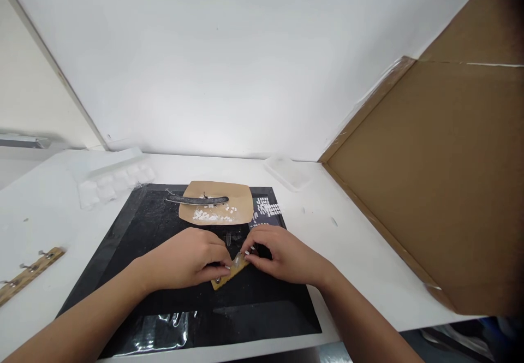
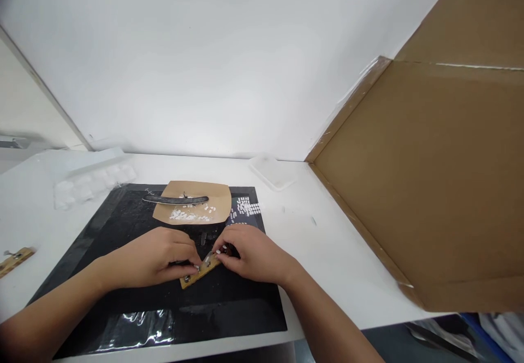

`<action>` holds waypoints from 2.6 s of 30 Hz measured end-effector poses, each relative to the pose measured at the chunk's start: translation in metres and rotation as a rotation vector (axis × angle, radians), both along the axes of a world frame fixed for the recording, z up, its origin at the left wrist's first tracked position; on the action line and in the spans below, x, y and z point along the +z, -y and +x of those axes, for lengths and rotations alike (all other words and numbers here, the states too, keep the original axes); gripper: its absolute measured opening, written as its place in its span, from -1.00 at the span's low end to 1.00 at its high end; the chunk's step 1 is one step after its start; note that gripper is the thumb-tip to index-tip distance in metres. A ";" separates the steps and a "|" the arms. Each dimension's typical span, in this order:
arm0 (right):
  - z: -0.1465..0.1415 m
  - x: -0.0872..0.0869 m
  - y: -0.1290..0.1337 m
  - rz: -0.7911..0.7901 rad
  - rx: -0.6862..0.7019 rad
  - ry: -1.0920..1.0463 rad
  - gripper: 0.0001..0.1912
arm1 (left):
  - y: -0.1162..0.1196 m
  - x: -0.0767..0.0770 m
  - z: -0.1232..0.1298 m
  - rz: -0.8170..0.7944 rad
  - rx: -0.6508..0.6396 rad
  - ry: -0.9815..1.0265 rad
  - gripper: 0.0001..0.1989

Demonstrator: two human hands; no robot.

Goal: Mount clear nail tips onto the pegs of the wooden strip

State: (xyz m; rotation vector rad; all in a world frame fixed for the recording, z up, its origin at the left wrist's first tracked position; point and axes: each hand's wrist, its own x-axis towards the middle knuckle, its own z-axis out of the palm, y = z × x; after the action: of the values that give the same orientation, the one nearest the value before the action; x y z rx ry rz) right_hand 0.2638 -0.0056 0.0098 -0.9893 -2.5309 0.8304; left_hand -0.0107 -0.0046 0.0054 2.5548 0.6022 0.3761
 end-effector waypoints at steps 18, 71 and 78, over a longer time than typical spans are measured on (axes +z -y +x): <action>0.000 0.002 0.000 0.037 -0.138 -0.117 -0.87 | 0.004 0.002 0.002 -0.004 0.009 -0.034 -0.83; 0.001 0.007 0.000 0.004 -0.077 -0.280 -0.81 | 0.008 0.000 0.004 0.193 0.177 0.126 -0.51; -0.011 -0.004 0.013 -0.242 -0.084 -0.576 -0.58 | 0.014 0.004 0.013 0.034 0.175 0.364 -0.70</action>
State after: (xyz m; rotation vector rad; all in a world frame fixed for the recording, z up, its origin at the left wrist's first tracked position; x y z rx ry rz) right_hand 0.2530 -0.0191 0.0059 -0.7711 -1.9224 1.2121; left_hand 0.0020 -0.0188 0.0089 2.3842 0.6831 0.8951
